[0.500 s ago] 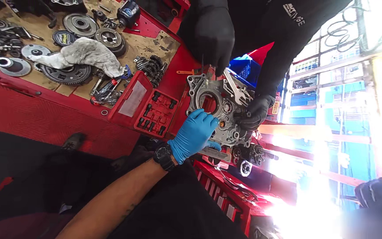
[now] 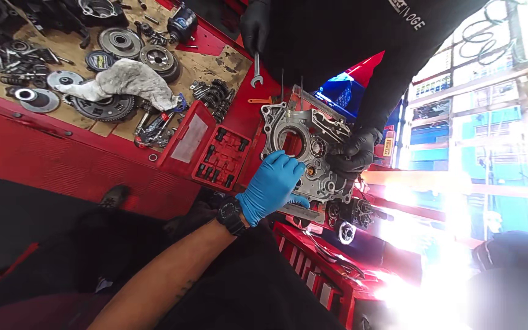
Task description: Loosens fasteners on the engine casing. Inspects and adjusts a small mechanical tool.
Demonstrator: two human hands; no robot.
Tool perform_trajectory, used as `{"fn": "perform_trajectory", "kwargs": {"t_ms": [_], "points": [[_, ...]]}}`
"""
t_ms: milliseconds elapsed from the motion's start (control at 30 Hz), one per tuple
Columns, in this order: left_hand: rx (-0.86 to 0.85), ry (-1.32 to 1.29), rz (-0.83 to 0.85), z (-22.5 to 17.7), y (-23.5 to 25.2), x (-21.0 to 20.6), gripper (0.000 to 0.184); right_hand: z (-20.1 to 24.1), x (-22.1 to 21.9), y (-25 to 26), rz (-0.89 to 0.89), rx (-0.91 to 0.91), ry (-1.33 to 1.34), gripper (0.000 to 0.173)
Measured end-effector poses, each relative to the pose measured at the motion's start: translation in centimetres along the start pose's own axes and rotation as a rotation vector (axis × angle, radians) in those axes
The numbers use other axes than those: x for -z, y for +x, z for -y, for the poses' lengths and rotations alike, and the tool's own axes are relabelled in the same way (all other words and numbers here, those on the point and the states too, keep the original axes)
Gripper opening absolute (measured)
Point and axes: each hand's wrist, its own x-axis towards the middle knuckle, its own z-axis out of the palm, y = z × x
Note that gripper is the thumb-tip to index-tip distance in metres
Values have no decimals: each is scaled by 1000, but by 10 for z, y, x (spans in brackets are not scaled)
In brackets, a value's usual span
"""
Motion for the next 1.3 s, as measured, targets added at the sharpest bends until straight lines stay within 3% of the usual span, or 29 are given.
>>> {"fn": "perform_trajectory", "kwargs": {"t_ms": [567,833,933,1000,1133,1300], "points": [[0,-22,-1,1,1,0,85,-8,-14,20,95,-18,4,33],[2,-24,-6,1,1,1,84,-5,-24,25,50,-30,-31,35],[-3,-20,5,1,0,2,85,-17,-29,19,-28,-175,-91,36],[-8,-18,17,2,0,2,86,-38,-37,0,-33,-365,-70,39],[1,-13,49,4,-1,4,90,-123,-50,-70,89,-760,-10,40],[-12,15,46,6,-2,4,95,-199,-79,-149,42,-1102,189,35]]}}
